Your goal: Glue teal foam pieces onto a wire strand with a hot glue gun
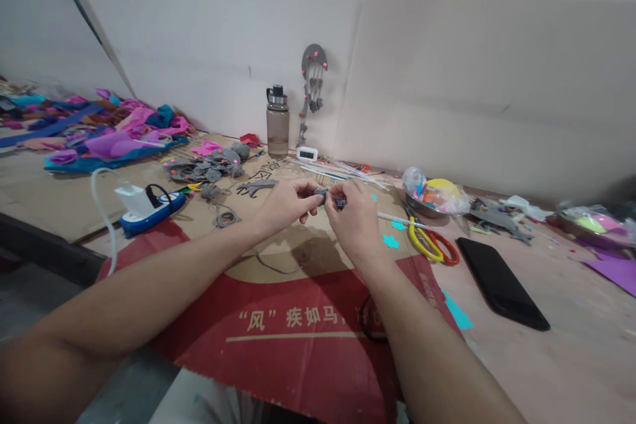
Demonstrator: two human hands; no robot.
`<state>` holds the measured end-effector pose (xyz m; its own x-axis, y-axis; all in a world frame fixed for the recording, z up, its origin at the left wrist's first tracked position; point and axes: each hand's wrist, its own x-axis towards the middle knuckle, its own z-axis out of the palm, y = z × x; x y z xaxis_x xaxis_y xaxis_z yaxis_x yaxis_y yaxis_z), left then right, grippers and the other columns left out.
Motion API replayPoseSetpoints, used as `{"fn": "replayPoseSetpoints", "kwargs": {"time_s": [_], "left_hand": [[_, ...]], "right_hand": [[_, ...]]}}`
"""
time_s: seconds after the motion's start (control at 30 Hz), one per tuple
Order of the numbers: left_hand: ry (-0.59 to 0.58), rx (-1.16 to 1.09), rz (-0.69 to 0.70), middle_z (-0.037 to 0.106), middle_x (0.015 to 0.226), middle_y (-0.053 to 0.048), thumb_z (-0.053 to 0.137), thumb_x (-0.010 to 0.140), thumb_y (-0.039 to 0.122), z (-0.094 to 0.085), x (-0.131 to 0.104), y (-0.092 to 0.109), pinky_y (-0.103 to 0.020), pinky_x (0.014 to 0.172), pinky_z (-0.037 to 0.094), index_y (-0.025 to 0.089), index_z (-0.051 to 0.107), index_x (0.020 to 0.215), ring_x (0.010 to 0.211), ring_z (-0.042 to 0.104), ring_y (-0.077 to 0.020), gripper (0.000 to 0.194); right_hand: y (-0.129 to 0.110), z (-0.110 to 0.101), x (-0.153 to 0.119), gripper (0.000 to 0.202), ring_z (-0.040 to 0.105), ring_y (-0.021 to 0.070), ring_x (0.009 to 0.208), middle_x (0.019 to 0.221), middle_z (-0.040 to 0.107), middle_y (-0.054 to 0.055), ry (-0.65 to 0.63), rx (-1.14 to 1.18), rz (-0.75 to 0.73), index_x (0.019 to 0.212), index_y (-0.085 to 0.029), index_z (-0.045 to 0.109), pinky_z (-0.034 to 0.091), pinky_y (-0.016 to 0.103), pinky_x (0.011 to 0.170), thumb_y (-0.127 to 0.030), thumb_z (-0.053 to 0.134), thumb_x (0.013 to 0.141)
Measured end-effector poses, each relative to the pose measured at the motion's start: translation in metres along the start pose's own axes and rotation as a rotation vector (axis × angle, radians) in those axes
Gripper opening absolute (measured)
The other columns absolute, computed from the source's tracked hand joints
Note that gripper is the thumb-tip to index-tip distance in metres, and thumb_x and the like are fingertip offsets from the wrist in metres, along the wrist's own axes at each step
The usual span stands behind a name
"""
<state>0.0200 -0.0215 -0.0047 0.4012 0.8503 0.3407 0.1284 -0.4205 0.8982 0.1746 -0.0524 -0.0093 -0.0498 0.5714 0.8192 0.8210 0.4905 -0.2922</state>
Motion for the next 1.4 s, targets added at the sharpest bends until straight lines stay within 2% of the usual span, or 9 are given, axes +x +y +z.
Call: {"fn": "replayPoseSetpoints", "kwargs": {"time_s": [0.33,0.57,0.7,0.83,0.97,1.17,1.4], "left_hand": [[-0.016,-0.029,-0.02,0.063,0.059,0.001,0.054,0.081,0.017,0.0009,-0.0007,0.0019,-0.016,0.039,0.039,0.011,0.068,0.086,0.039,0.051,-0.0051,0.016],[-0.017,-0.02,-0.025,0.063,0.06,0.0,0.057,0.083,0.022,0.0002,-0.0004,0.0017,-0.016,0.04,0.041,0.012,0.067,0.083,0.04,0.053,-0.0049,0.015],[0.007,-0.114,-0.067,0.062,0.061,0.0,0.057,0.08,0.015,0.0006,-0.0003,0.0036,-0.015,0.042,0.043,0.011,0.065,0.081,0.047,0.056,-0.0062,0.009],[0.028,-0.192,-0.101,0.062,0.066,0.0,0.056,0.078,0.01,0.0001,0.0007,0.0053,-0.015,0.042,0.044,0.011,0.064,0.08,0.052,0.06,-0.0071,0.008],[0.041,-0.222,-0.124,0.062,0.066,0.0,0.055,0.077,0.009,-0.0012,0.0017,0.0062,-0.015,0.042,0.043,0.011,0.063,0.078,0.051,0.06,-0.0069,0.008],[0.051,-0.227,-0.115,0.062,0.066,0.0,0.056,0.079,0.011,-0.0016,0.0028,0.0044,-0.017,0.042,0.042,0.012,0.063,0.078,0.051,0.061,-0.0076,0.007],[-0.005,-0.28,-0.115,0.062,0.066,0.0,0.057,0.081,0.016,-0.0019,0.0029,0.005,-0.017,0.041,0.044,0.011,0.063,0.079,0.051,0.061,-0.0079,0.008]], "right_hand": [[-0.0014,0.0,-0.0018,0.011,0.053,0.0183,0.074,0.077,0.058,0.003,0.021,-0.044,-0.073,0.075,-0.022,0.053,0.041,0.031,0.068,-0.013,0.056,0.079],[-0.0023,-0.0006,-0.0029,0.012,0.054,0.0188,0.074,0.077,0.057,0.003,0.035,-0.047,-0.127,0.075,-0.022,0.053,0.042,0.032,0.067,-0.013,0.057,0.081],[-0.0047,-0.0009,-0.0028,0.012,0.053,0.0189,0.074,0.078,0.057,0.004,0.002,-0.04,-0.152,0.076,-0.022,0.053,0.042,0.032,0.068,-0.015,0.054,0.085],[-0.0063,0.0003,-0.0028,0.002,0.053,0.018,0.072,0.082,0.058,0.005,-0.003,-0.003,-0.112,0.086,-0.021,0.055,0.042,0.032,0.066,-0.019,0.056,0.085],[-0.0066,0.0019,-0.0037,0.017,0.051,0.0161,0.067,0.083,0.057,0.004,-0.028,0.073,-0.024,0.097,-0.02,0.052,0.041,0.03,0.061,-0.021,0.058,0.081],[-0.0061,-0.0008,-0.0041,0.002,0.052,0.0166,0.069,0.082,0.06,0.004,-0.042,0.043,0.01,0.087,-0.021,0.055,0.041,0.031,0.064,-0.021,0.055,0.085],[-0.0057,-0.0022,-0.0034,0.004,0.055,0.0178,0.073,0.082,0.062,0.004,-0.029,0.021,-0.018,0.084,-0.021,0.058,0.042,0.031,0.065,-0.019,0.056,0.086]]}}
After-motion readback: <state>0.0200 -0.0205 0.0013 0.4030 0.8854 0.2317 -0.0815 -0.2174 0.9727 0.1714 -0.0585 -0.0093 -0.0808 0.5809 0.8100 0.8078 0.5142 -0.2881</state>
